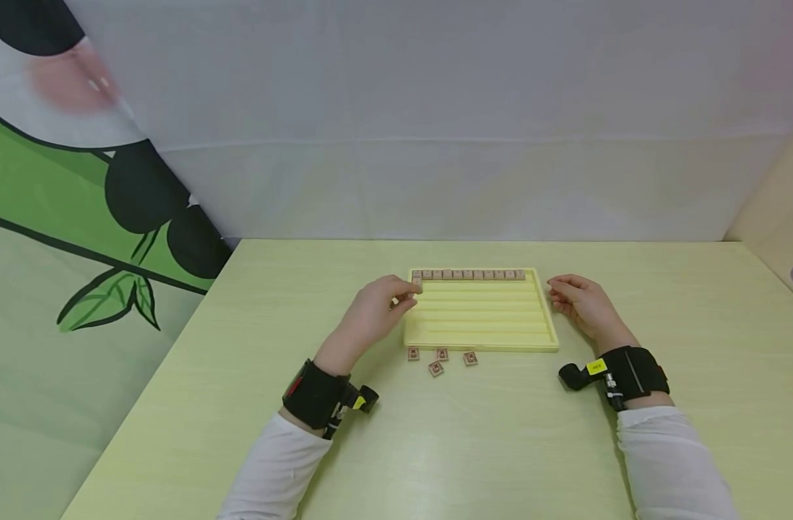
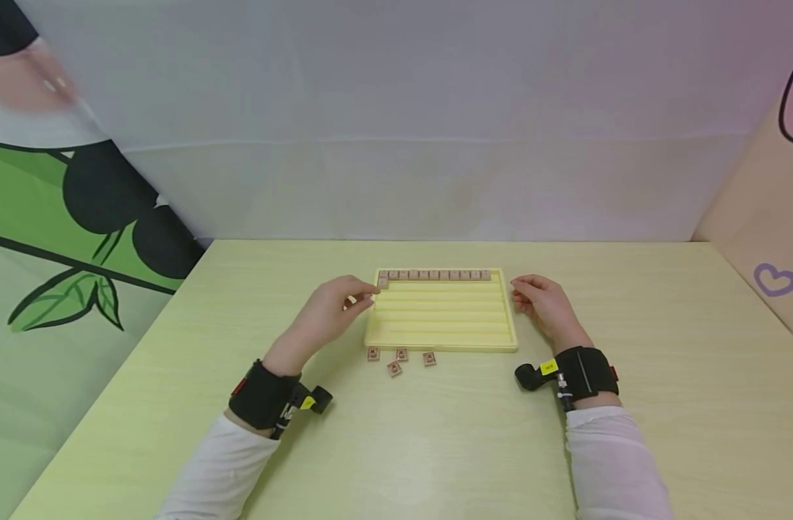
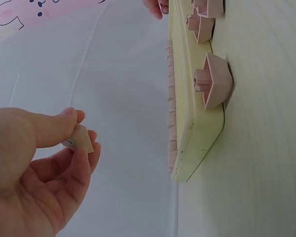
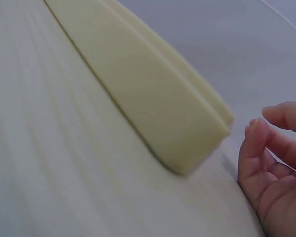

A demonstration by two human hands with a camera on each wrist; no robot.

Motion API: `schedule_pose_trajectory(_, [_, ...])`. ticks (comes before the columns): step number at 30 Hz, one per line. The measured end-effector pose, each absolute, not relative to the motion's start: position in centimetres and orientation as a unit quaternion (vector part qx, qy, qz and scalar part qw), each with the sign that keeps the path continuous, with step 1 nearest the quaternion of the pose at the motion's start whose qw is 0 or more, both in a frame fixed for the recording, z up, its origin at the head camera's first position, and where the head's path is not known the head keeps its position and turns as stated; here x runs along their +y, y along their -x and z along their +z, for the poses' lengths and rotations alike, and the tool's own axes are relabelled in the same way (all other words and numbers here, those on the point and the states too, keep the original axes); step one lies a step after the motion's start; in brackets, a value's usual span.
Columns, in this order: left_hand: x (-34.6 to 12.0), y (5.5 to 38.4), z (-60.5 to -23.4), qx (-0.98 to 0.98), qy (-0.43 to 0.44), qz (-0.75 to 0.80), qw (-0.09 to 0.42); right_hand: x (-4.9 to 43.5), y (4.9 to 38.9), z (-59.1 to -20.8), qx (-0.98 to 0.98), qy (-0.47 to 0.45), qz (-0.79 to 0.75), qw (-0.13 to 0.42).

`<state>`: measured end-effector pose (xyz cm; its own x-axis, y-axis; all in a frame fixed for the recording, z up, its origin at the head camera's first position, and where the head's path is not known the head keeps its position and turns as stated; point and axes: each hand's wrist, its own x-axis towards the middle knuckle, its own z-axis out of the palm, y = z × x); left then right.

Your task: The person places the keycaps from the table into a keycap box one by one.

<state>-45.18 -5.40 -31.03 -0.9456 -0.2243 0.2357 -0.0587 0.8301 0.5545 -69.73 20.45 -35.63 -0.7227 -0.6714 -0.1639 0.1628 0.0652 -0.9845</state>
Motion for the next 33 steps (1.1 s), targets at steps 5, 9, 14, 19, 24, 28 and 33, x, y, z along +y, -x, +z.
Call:
schedule_pose_trajectory(5, [-5.31, 45.21, -31.07, -0.935, -0.076, -0.315, 0.144, 20.44, 69.75, -35.67, 0.666, 0.197, -0.648, 0.314])
schedule_pose_trajectory(9, [-5.27, 45.17, -31.04, -0.925, -0.078, -0.343, 0.146, 20.43, 69.79, -35.73, 0.663, 0.195, -0.650, 0.315])
schedule_pose_trajectory(14, [-5.27, 45.16, -31.12, -0.920, -0.075, -0.359, 0.141, 20.40, 69.92, -35.88, 0.652, 0.194, -0.659, 0.321])
schedule_pose_trajectory(19, [-5.37, 45.31, -31.35, -0.920, -0.080, -0.355, 0.144, 20.39, 70.02, -35.91, 0.650, 0.195, -0.661, 0.319])
schedule_pose_trajectory(24, [-5.42, 45.52, -31.34, -0.919, -0.087, -0.359, 0.137, 20.31, 70.26, -35.85, 0.644, 0.200, -0.665, 0.321])
schedule_pose_trajectory(28, [-5.41, 45.68, -31.23, -0.923, -0.092, -0.352, 0.125, 20.27, 70.43, -35.80, 0.637, 0.202, -0.669, 0.325])
schedule_pose_trajectory(33, [-5.45, 45.80, -31.08, -0.930, -0.094, -0.338, 0.112, 20.14, 70.68, -35.75, 0.638, 0.204, -0.668, 0.325])
